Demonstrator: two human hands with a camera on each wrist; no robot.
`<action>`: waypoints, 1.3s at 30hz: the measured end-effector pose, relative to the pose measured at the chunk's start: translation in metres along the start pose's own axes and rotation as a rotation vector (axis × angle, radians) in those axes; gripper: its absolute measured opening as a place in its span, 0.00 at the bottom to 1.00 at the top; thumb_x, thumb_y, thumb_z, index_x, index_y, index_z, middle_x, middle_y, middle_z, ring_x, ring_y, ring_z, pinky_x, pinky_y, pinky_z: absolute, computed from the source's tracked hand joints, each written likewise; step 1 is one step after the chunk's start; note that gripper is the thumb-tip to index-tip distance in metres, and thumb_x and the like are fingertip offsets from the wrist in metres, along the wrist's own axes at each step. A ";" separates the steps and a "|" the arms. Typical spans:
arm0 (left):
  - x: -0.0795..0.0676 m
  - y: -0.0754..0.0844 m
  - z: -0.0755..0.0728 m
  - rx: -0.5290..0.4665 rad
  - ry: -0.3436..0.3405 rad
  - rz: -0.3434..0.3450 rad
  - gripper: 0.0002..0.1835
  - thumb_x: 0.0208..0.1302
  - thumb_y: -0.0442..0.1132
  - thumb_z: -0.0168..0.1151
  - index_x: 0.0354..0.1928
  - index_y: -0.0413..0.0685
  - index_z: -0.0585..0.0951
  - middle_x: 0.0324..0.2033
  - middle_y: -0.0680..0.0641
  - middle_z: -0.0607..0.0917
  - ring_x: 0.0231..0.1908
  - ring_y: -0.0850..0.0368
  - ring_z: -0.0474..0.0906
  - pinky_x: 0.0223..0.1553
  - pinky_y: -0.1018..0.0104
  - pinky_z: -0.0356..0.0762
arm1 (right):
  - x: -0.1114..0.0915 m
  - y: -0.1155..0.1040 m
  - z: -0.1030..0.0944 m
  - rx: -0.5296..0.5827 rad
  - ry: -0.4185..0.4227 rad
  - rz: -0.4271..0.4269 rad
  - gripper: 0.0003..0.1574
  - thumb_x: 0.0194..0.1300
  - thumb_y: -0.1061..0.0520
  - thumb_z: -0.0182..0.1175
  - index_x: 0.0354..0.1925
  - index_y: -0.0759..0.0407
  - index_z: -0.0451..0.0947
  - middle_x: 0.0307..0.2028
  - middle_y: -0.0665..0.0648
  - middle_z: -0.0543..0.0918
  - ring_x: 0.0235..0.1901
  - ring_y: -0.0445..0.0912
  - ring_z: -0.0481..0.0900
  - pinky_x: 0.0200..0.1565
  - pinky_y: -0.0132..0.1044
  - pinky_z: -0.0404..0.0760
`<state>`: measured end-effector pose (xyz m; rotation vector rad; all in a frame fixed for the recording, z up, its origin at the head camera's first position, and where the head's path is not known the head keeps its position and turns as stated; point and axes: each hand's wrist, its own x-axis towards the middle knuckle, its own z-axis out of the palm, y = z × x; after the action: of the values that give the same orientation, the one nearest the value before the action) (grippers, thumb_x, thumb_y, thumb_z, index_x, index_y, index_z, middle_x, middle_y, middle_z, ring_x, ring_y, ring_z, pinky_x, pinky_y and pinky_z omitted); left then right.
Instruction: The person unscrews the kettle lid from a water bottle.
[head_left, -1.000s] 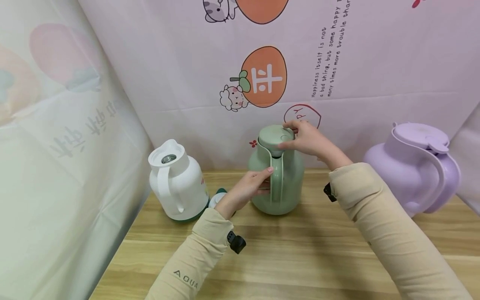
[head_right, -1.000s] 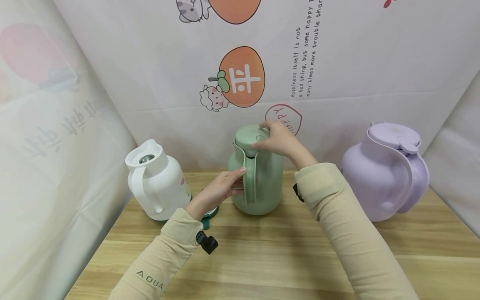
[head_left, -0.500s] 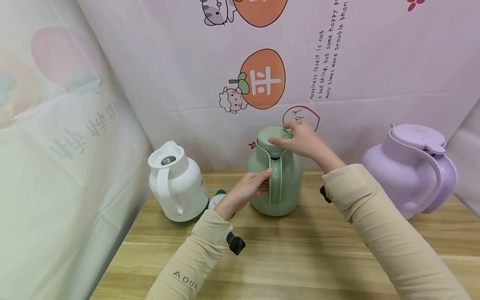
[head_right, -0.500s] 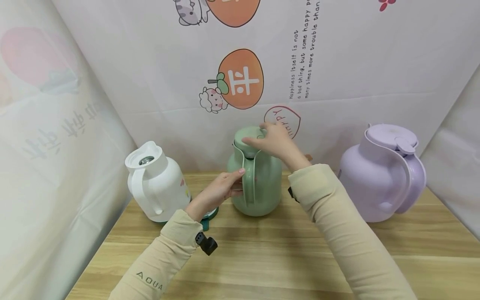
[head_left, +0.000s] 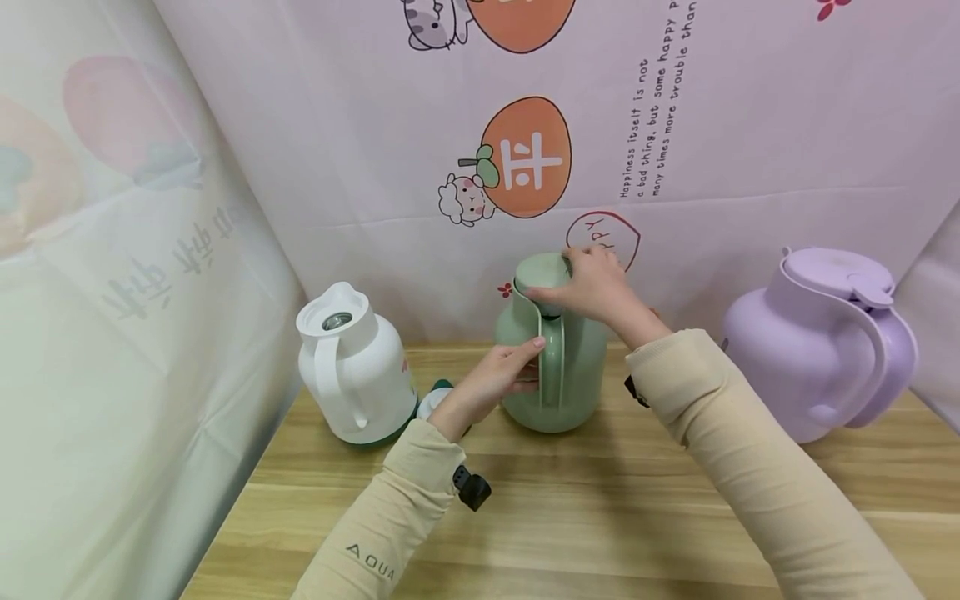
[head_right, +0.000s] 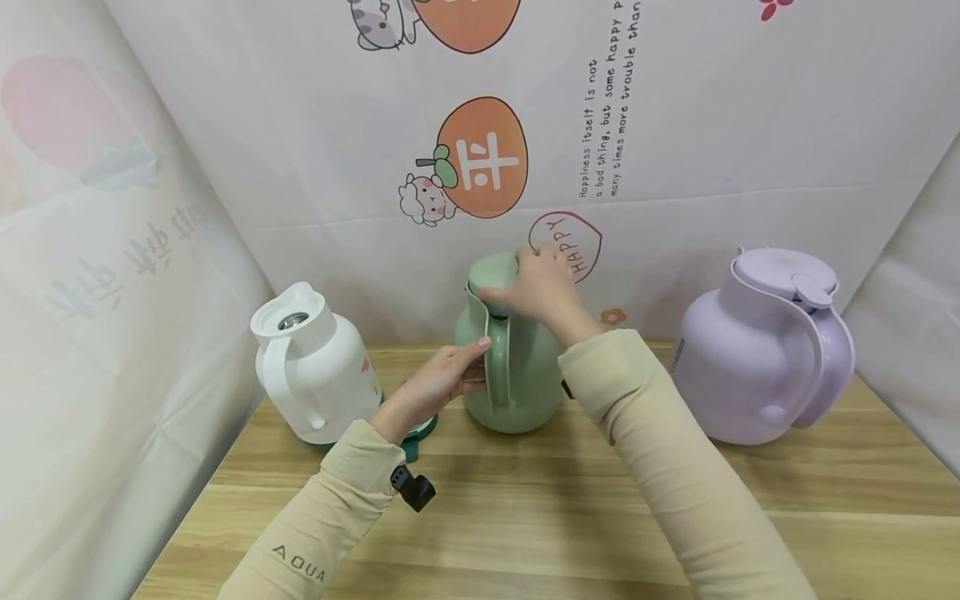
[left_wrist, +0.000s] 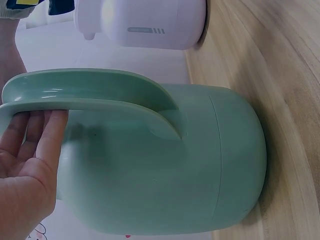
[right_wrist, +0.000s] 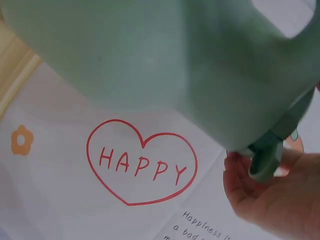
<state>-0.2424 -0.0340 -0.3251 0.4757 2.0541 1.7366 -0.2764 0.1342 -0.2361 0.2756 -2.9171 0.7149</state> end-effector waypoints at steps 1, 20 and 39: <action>0.000 0.000 0.000 -0.001 0.001 -0.002 0.28 0.75 0.51 0.42 0.61 0.34 0.72 0.59 0.35 0.75 0.63 0.43 0.72 0.64 0.54 0.72 | 0.001 0.001 -0.002 0.006 -0.019 -0.013 0.54 0.56 0.37 0.62 0.68 0.69 0.59 0.65 0.73 0.63 0.63 0.67 0.59 0.63 0.61 0.65; -0.001 0.000 0.000 -0.008 0.000 0.000 0.28 0.75 0.51 0.41 0.62 0.34 0.71 0.61 0.36 0.74 0.63 0.43 0.71 0.64 0.53 0.71 | -0.002 -0.007 0.002 -0.044 0.023 -0.049 0.48 0.60 0.37 0.62 0.65 0.68 0.65 0.65 0.71 0.64 0.63 0.66 0.60 0.65 0.59 0.64; 0.000 0.001 0.000 -0.001 0.000 -0.011 0.28 0.75 0.52 0.41 0.61 0.35 0.72 0.60 0.36 0.75 0.63 0.44 0.71 0.64 0.54 0.72 | -0.001 0.016 -0.014 0.110 -0.111 -0.240 0.32 0.67 0.55 0.58 0.65 0.65 0.66 0.69 0.68 0.62 0.72 0.63 0.54 0.71 0.59 0.55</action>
<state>-0.2428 -0.0336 -0.3236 0.4637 2.0522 1.7307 -0.2777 0.1555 -0.2309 0.6843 -2.8788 0.8454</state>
